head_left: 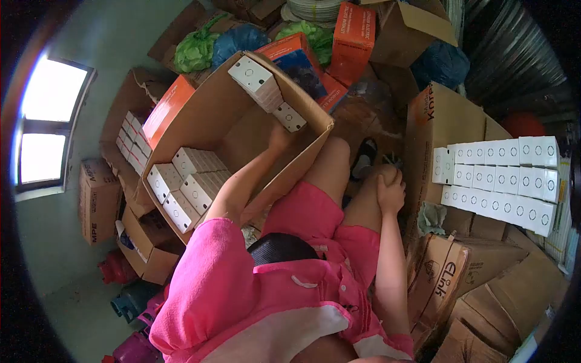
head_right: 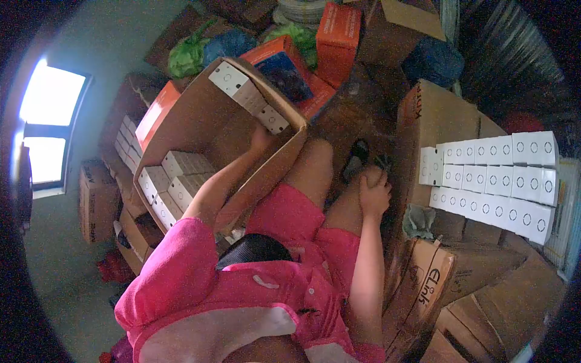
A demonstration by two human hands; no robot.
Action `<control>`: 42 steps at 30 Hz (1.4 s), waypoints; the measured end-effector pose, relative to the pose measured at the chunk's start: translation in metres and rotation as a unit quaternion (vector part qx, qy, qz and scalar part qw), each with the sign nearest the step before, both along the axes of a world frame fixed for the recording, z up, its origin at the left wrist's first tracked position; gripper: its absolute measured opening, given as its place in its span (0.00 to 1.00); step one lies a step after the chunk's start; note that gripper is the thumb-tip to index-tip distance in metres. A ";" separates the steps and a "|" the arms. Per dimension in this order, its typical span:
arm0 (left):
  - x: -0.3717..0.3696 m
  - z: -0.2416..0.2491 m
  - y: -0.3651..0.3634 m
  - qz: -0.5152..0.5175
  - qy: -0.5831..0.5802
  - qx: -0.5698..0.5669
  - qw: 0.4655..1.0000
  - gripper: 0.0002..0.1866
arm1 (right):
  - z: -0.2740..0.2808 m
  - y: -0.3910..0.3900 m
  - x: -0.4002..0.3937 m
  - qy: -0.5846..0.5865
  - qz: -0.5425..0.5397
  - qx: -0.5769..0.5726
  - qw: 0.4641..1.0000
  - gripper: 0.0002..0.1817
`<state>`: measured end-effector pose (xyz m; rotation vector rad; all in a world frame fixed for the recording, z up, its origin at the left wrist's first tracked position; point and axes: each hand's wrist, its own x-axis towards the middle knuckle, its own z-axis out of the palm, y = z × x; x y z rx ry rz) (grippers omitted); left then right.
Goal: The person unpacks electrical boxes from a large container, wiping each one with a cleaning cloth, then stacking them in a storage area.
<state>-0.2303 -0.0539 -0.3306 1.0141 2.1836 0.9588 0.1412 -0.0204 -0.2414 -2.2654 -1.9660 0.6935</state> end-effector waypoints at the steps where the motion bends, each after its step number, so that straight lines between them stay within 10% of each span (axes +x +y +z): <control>1: 0.000 -0.023 0.001 0.020 -0.021 0.022 0.999 0.50 | 0.002 -0.002 0.001 -0.004 -0.010 -0.013 1.000 0.44; 4: 0.005 -0.027 0.008 0.076 0.020 0.029 0.996 0.48 | 0.006 0.005 -0.009 0.006 -0.028 -0.023 0.999 0.43; 10: -0.046 -0.021 -0.002 -0.179 -0.010 -0.015 0.984 0.41 | 0.003 0.001 -0.006 0.005 -0.024 -0.009 1.000 0.44; 12: -0.078 -0.006 -0.006 -0.284 0.019 -0.261 0.922 0.39 | 0.012 0.004 -0.005 0.012 -0.031 -0.034 0.999 0.44; 17: 0.012 0.260 -0.002 -0.290 0.299 -0.362 0.834 0.29 | 0.002 0.005 0.002 0.029 -0.040 -0.026 0.998 0.45; 19: 0.034 0.307 -0.004 -0.181 0.450 -0.293 0.824 0.25 | -0.004 0.003 0.002 0.005 -0.052 -0.008 0.999 0.44; 22: 0.065 0.338 0.002 -0.072 0.369 -0.002 0.926 0.18 | -0.003 0.002 0.004 0.014 -0.059 -0.005 0.998 0.45; 26: 0.179 0.311 0.045 -0.187 0.084 0.163 0.965 0.24 | -0.014 0.004 0.007 0.023 -0.058 -0.005 0.998 0.47; 31: 0.304 0.200 0.106 -0.499 0.139 0.242 0.820 0.52 | -0.003 -0.003 0.005 0.024 -0.037 0.012 0.999 0.47; 38: 0.363 0.119 0.145 -0.461 0.103 0.221 0.853 0.66 | -0.001 -0.007 0.013 0.016 -0.037 0.021 0.999 0.45; 42: 0.352 0.158 0.137 -0.445 0.065 0.128 0.884 0.62 | -0.002 0.001 0.012 -0.006 -0.001 0.068 0.998 0.44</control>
